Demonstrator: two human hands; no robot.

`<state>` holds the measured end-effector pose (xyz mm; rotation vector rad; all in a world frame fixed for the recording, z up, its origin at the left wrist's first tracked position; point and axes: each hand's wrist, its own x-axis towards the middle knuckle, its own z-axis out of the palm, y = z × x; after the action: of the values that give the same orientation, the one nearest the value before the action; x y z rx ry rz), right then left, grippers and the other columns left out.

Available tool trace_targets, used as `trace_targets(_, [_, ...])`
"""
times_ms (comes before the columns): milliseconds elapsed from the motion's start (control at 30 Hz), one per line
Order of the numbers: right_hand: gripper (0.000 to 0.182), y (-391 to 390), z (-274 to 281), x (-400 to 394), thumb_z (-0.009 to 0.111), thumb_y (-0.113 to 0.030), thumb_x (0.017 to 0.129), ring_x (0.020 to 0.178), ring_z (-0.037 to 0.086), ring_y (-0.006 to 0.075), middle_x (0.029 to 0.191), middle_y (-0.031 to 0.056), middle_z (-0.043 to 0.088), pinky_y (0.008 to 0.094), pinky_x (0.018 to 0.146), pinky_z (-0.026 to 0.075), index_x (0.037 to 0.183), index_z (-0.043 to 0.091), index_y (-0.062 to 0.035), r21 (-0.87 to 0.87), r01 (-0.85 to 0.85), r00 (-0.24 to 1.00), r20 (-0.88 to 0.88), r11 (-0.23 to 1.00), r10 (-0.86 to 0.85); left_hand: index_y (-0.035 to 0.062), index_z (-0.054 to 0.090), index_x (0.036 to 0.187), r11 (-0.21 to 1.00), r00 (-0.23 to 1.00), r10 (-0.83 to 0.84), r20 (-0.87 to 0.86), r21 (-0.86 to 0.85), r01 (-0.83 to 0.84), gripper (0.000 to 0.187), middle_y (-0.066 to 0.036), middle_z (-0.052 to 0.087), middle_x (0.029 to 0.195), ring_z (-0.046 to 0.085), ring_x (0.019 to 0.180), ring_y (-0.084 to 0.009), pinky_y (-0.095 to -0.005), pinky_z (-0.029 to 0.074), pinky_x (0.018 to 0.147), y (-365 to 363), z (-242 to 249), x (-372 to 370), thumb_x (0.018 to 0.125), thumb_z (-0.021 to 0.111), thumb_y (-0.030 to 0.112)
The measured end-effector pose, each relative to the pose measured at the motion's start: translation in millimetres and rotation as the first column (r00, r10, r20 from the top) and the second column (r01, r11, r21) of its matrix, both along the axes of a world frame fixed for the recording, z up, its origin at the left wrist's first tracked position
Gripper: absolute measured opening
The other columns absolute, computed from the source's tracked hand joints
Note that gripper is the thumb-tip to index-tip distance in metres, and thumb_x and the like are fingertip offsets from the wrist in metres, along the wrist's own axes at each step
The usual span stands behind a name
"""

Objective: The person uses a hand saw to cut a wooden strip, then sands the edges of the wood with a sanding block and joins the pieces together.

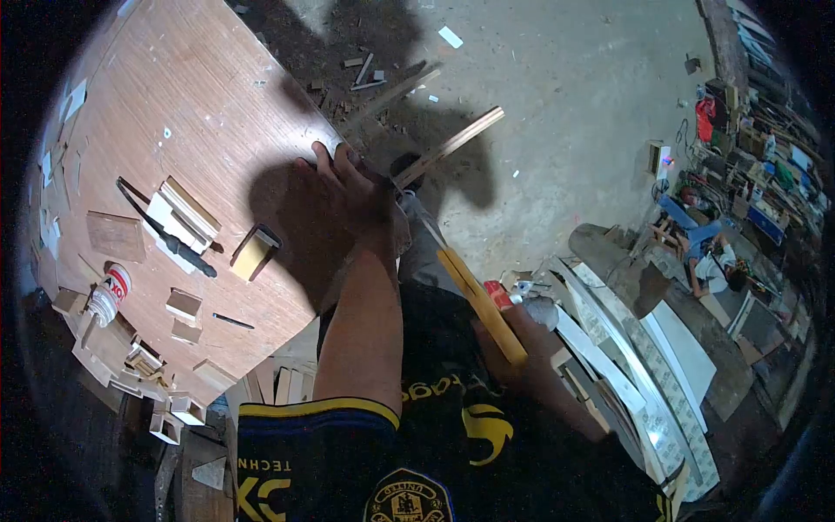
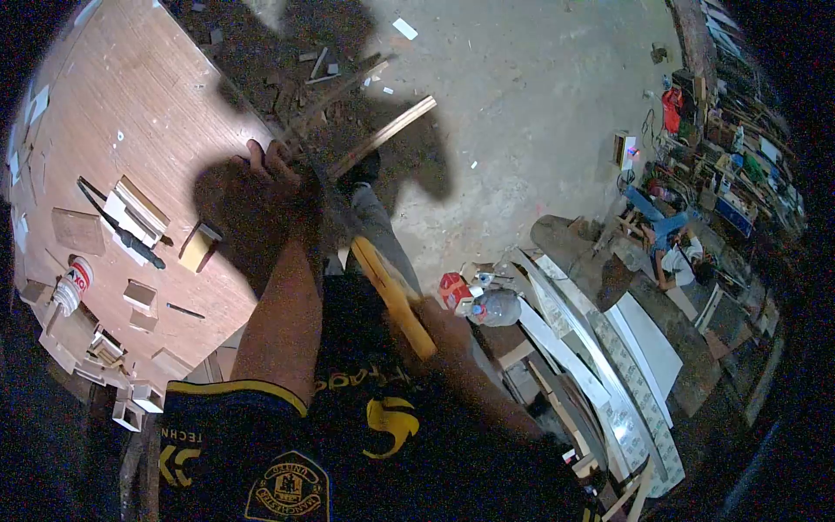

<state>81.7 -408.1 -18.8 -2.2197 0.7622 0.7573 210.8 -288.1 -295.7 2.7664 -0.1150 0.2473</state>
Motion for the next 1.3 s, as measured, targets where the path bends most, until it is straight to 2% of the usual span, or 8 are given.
trace_targets(233, [0.022,-7,-36,-5,0.070,-0.016,0.086,0.050,0.059,0.0247,0.064,0.0095,0.056,0.0363,0.046,0.043,0.088,0.053,-0.0020,0.080,0.052,0.972,0.223,0.995,-0.069,0.0088,0.047,0.125,0.983,0.999,0.040,-0.019,-0.176,-0.043,0.080,-0.022,0.037,0.143,0.020,0.138,-0.0527,-0.0635,0.026,0.109,-7,4,1,0.074,0.070,0.067])
trace_targets(533, [0.038,-5,-6,-16,0.073,-0.023,0.081,0.075,0.067,0.0374,0.076,0.0185,0.065,0.0451,0.061,0.051,0.108,0.055,-0.0053,0.046,-0.115,0.993,0.017,0.992,0.115,0.0073,0.054,0.117,0.999,0.999,0.029,0.044,-0.037,-0.028,0.047,-0.022,0.042,0.138,0.037,0.130,-0.0499,-0.0583,0.037,0.105,-3,2,2,0.090,0.061,0.045])
trace_targets(567, [0.025,-3,-23,-15,0.073,-0.020,0.085,0.053,0.064,0.0267,0.068,0.0117,0.063,0.0391,0.048,0.047,0.092,0.053,-0.0055,0.056,-0.109,0.984,0.149,0.993,0.099,0.0073,0.054,0.117,0.999,0.999,0.035,0.041,-0.033,-0.034,0.047,-0.022,0.042,0.138,0.037,0.130,-0.0499,-0.0583,0.037,0.105,-2,2,1,0.090,0.061,0.045])
trace_targets(900, [0.023,-3,-16,-7,0.072,-0.016,0.085,0.060,0.062,0.0243,0.069,0.0114,0.060,0.0367,0.053,0.046,0.090,0.052,-0.0041,0.103,0.016,0.994,0.105,0.995,-0.027,0.0066,0.054,0.119,0.964,0.994,0.102,-0.029,-0.242,-0.106,0.075,-0.022,0.043,0.138,0.037,0.131,-0.0464,-0.0590,0.035,0.105,-11,1,3,0.075,0.070,0.064])
trace_targets(967, [0.028,1,-34,17,0.072,-0.023,0.086,0.065,0.070,0.0324,0.076,0.0142,0.067,0.0394,0.055,0.053,0.100,0.056,-0.0055,0.078,0.030,1.000,0.004,0.996,-0.031,0.0071,0.053,0.120,0.975,0.994,0.106,-0.036,-0.192,-0.111,0.075,-0.021,0.043,0.138,0.036,0.133,-0.0473,-0.0611,0.033,0.106,-9,4,4,0.075,0.068,0.066])
trace_targets(1033, [0.028,-6,-11,5,0.071,-0.024,0.086,0.065,0.069,0.0328,0.076,0.0148,0.067,0.0400,0.055,0.053,0.100,0.056,-0.0055,0.095,0.056,0.998,0.011,0.994,-0.058,0.0054,0.055,0.117,0.986,0.990,0.100,-0.104,-0.125,-0.113,0.042,-0.026,0.038,0.143,0.034,0.132,-0.0458,-0.0542,0.032,0.108,-11,17,4,0.087,0.068,0.032])
trace_targets(1200, [0.027,-9,-6,-20,0.070,-0.024,0.087,0.067,0.069,0.0340,0.075,0.0170,0.066,0.0419,0.055,0.052,0.098,0.054,-0.0058,0.011,-0.142,0.984,0.108,0.990,0.140,0.0059,0.055,0.117,0.985,0.995,0.072,-0.067,-0.155,-0.081,0.040,-0.027,0.042,0.140,0.034,0.132,-0.0481,-0.0570,0.032,0.107,-10,13,3,0.089,0.066,0.031])
trace_targets(1300, [0.029,5,-29,2,0.069,-0.025,0.088,0.069,0.069,0.0341,0.077,0.0177,0.066,0.0415,0.059,0.052,0.104,0.055,-0.0055,0.127,0.113,0.993,0.007,0.985,-0.115,0.0085,0.053,0.119,0.978,0.994,0.089,-0.070,-0.185,-0.101,0.051,-0.024,0.041,0.141,0.031,0.134,-0.0481,-0.0590,0.029,0.108,-4,1,1,0.085,0.066,0.044])
